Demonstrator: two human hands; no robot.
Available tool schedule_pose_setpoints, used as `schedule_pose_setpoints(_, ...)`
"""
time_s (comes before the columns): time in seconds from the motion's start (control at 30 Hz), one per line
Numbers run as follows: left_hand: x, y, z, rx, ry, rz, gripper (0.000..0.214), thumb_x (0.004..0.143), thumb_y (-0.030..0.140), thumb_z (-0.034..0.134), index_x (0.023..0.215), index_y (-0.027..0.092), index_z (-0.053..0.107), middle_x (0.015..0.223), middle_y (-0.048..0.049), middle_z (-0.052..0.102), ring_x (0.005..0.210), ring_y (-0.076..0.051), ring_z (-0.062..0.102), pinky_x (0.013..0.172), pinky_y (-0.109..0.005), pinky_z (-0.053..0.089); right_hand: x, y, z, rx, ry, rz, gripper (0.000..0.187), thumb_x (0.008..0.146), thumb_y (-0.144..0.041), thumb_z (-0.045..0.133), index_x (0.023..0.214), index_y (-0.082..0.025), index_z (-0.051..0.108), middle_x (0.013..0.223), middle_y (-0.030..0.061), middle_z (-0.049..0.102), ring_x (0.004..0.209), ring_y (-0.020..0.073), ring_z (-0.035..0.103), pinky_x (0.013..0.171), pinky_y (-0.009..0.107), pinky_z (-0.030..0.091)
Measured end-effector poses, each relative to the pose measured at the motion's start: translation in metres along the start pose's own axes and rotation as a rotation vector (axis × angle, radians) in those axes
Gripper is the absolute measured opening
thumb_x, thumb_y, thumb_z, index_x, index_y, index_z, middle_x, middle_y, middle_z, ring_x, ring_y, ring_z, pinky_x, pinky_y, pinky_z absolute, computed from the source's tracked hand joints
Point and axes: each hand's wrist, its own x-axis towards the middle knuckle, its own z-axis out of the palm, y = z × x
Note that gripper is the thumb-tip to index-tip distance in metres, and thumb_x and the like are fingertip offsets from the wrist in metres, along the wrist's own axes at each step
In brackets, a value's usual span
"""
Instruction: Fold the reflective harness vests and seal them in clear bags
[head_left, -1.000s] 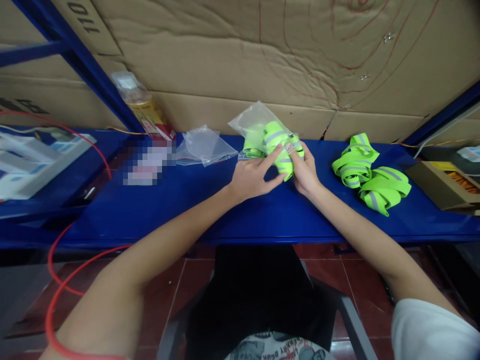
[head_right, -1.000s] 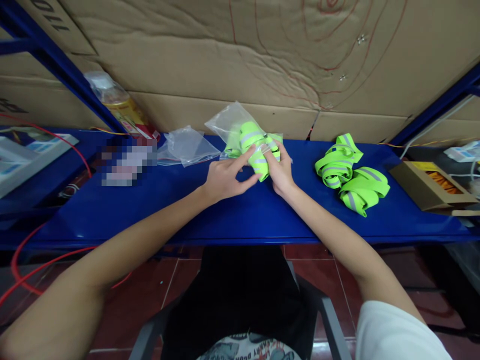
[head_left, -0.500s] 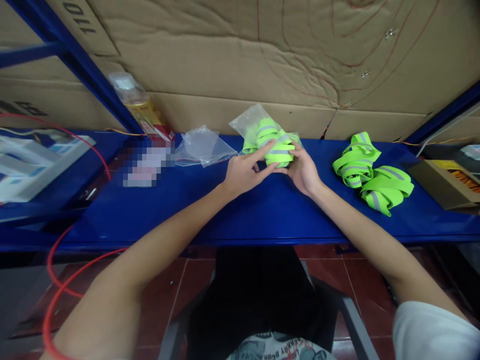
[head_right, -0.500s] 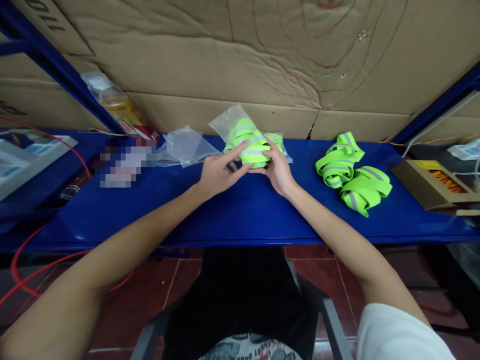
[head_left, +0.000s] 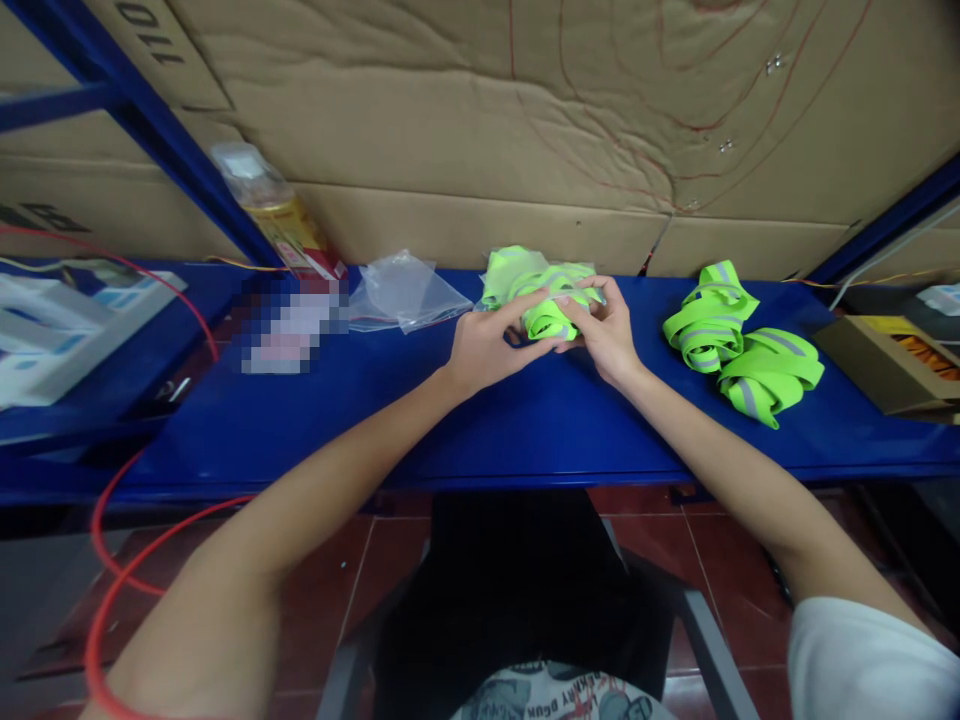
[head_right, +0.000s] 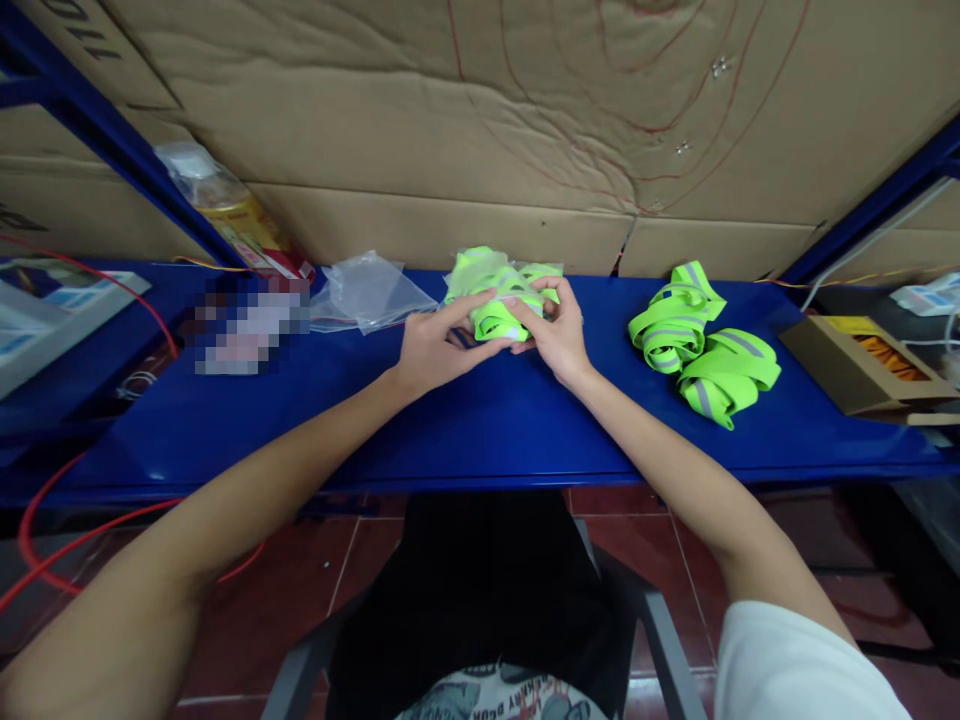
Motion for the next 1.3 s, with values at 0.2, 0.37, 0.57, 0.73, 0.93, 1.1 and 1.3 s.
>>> schedule_pose_setpoints(0.2, 0.008, -0.012, 0.001, -0.149, 0.093, -0.159, 0.043, 0.092, 0.051, 0.088, 0.124, 0.023, 0.085, 0.072, 0.0015, 0.079, 0.052, -0.009, 0.064, 0.059, -0.022, 0.056, 0.005, -0.001, -0.007, -0.023, -0.145, -0.027, 0.066, 0.081, -0.076, 0.085, 0.128, -0.031, 0.073, 0.105, 0.0028, 0.077, 0.081, 0.0217, 0.079, 0.063, 0.038, 0.074)
schedule_pose_setpoints(0.37, 0.010, -0.020, -0.002, -0.177, 0.114, -0.205, 0.042, 0.095, 0.054, 0.084, 0.124, 0.023, 0.086, 0.079, -0.0007, 0.081, 0.055, -0.011, 0.068, 0.059, -0.025, 0.057, 0.007, 0.005, -0.009, -0.152, -0.205, -0.152, 0.084, 0.079, -0.073, 0.089, 0.149, -0.029, 0.070, 0.094, 0.0014, 0.077, 0.081, 0.0206, 0.077, 0.072, 0.041, 0.077)
schedule_pose_setpoints(0.57, 0.011, -0.010, -0.004, -0.091, 0.077, -0.132, 0.045, 0.095, 0.054, 0.083, 0.127, 0.023, 0.083, 0.064, 0.0036, 0.073, 0.050, -0.010, 0.064, 0.060, -0.023, 0.055, 0.004, 0.011, -0.007, -0.217, -0.154, -0.193, 0.089, 0.086, -0.081, 0.078, 0.159, -0.032, 0.061, 0.092, 0.0034, 0.081, 0.076, 0.0242, 0.081, 0.066, 0.039, 0.074)
schedule_pose_setpoints(0.73, 0.013, -0.006, -0.005, -0.257, 0.065, -0.344, 0.045, 0.098, 0.063, 0.076, 0.117, 0.022, 0.082, 0.053, 0.0058, 0.066, 0.046, -0.013, 0.067, 0.052, -0.024, 0.052, 0.002, 0.012, -0.009, -0.296, -0.193, -0.300, 0.084, 0.090, -0.080, 0.075, 0.157, -0.031, 0.061, 0.093, 0.0035, 0.081, 0.078, 0.0237, 0.080, 0.068, 0.039, 0.073)
schedule_pose_setpoints(0.93, 0.015, -0.004, -0.010, -0.091, 0.106, -0.229, 0.038, 0.099, 0.060, 0.077, 0.107, 0.023, 0.081, 0.047, 0.0094, 0.047, 0.043, -0.009, 0.047, 0.051, -0.026, 0.041, -0.003, 0.004, -0.005, -0.240, -0.176, -0.248, 0.065, 0.089, -0.074, 0.079, 0.133, -0.027, 0.077, 0.082, 0.0019, 0.080, 0.074, 0.0230, 0.080, 0.069, 0.041, 0.072)
schedule_pose_setpoints(1.1, 0.015, -0.003, -0.010, 0.021, 0.095, -0.069, 0.038, 0.094, 0.061, 0.081, 0.098, 0.023, 0.080, 0.058, 0.0061, 0.051, 0.052, -0.010, 0.047, 0.056, -0.026, 0.043, -0.003, 0.002, -0.003, -0.158, -0.077, -0.164, 0.049, 0.081, -0.068, 0.088, 0.102, -0.026, 0.072, 0.067, -0.0002, 0.076, 0.060, 0.0232, 0.078, 0.060, 0.039, 0.068)
schedule_pose_setpoints(1.3, 0.009, -0.005, -0.003, -0.009, 0.007, -0.024, 0.036, 0.100, 0.055, 0.076, 0.117, 0.024, 0.082, 0.097, -0.0040, 0.068, 0.063, -0.010, 0.054, 0.062, -0.026, 0.051, -0.001, 0.003, -0.005, -0.214, -0.027, -0.137, 0.050, 0.075, -0.060, 0.093, 0.093, -0.031, 0.057, 0.065, -0.0031, 0.073, 0.058, 0.0234, 0.074, 0.054, 0.038, 0.063)
